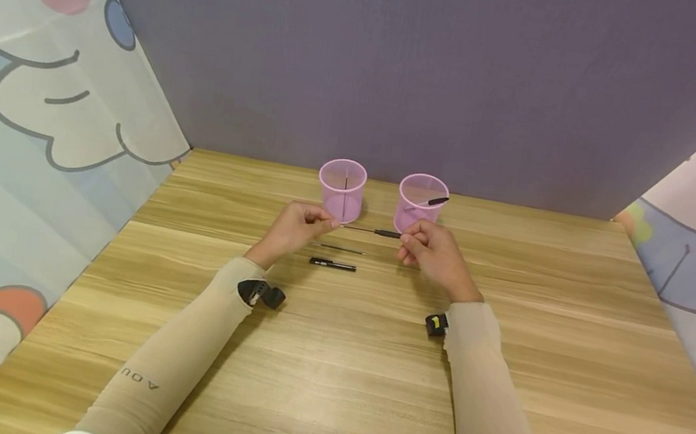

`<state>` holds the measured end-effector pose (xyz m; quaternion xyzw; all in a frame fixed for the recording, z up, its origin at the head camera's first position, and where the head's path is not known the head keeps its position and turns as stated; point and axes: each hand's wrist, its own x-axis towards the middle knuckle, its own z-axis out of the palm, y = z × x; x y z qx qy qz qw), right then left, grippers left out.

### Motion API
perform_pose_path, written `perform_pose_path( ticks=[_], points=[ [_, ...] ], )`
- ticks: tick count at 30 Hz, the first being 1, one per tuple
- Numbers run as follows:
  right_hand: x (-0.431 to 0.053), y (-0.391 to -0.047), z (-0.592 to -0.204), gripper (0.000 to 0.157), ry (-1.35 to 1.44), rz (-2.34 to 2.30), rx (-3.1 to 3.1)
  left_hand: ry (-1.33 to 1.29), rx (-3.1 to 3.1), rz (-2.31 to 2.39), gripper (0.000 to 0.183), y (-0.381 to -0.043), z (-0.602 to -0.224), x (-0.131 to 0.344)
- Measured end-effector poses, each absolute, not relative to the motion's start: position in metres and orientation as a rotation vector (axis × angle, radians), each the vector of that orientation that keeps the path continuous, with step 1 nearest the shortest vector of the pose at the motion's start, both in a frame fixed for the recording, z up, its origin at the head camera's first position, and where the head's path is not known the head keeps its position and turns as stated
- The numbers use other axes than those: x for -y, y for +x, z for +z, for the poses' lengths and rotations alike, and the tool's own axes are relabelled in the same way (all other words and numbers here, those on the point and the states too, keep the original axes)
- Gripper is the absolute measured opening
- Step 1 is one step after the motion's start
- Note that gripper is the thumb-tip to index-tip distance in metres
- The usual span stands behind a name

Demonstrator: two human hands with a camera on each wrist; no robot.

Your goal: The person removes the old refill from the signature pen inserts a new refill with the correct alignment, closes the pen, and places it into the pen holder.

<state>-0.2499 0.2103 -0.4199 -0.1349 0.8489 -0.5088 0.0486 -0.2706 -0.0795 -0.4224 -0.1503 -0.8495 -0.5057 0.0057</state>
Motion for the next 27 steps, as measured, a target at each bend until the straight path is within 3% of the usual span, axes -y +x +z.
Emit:
perform_pose_path(
  ticks=[27],
  points=[
    [-0.2091,-0.2516,-0.4224,0.025,-0.420,-1.540,-2.593,-0.524,2.657,-1.586,0.019,-0.2673,-0.4218,0.0754]
  ],
)
